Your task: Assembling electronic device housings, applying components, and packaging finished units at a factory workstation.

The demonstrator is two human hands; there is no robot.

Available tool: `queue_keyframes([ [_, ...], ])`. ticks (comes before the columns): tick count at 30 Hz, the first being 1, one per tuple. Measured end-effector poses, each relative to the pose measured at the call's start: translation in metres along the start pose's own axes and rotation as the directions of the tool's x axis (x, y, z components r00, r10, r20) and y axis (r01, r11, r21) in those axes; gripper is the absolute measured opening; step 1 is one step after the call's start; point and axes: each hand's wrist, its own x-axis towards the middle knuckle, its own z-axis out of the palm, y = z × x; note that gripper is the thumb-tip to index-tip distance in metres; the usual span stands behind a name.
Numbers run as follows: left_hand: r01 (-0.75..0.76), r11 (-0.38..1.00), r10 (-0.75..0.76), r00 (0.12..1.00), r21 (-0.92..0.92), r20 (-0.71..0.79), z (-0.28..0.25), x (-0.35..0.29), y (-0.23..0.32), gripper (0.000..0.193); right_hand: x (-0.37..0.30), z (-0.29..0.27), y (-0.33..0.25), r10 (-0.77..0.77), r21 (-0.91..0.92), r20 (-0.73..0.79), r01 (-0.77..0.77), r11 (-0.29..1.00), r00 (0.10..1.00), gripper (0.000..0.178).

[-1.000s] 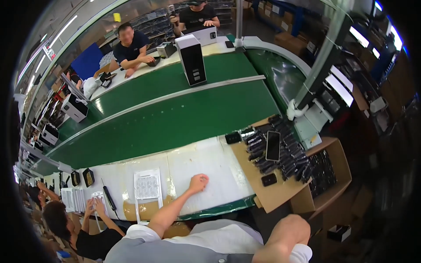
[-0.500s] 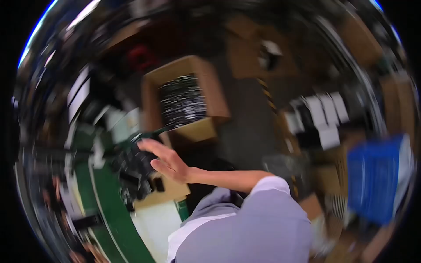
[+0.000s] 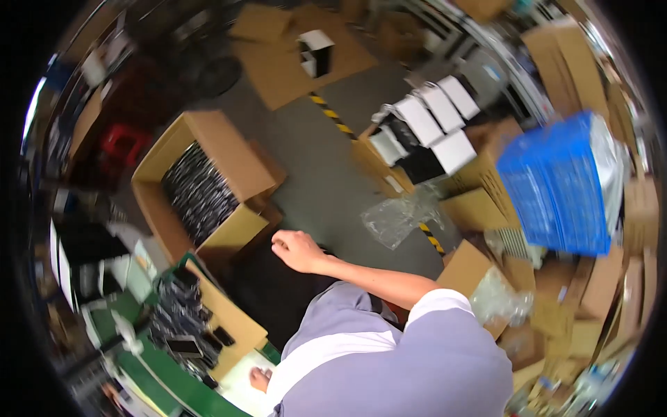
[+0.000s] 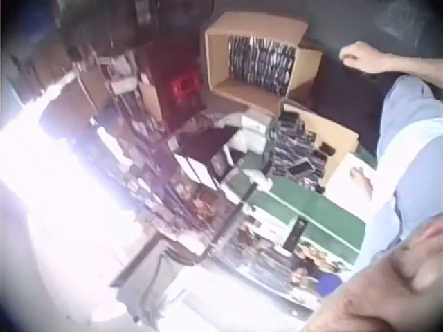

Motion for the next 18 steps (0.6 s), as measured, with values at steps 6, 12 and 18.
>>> queue_keyframes([
  [6, 0.078, 0.985, -0.086, 0.995, -0.153, -0.045, 0.024, -0.098, -0.042, 0.024, 0.006, 0.083, -0.067, -0.259, 0.059, 0.366, 0.256, 0.965, 0.894, 0.024],
  [12, 0.161, 0.882, -0.372, 0.816, -0.444, -0.442, 0.089, -0.240, -0.182, 0.032, -0.044, 0.178, -0.036, -0.222, 0.113, 0.846, 0.243, 0.964, 0.486, 0.028],
  [18, 0.309, 0.462, -0.885, 0.211, -0.831, -0.414, 0.253, -0.411, -0.329, 0.017, -0.174, 0.276, -0.032, 0.028, 0.067, 0.978, 0.440, 0.895, -0.206, 0.030],
])
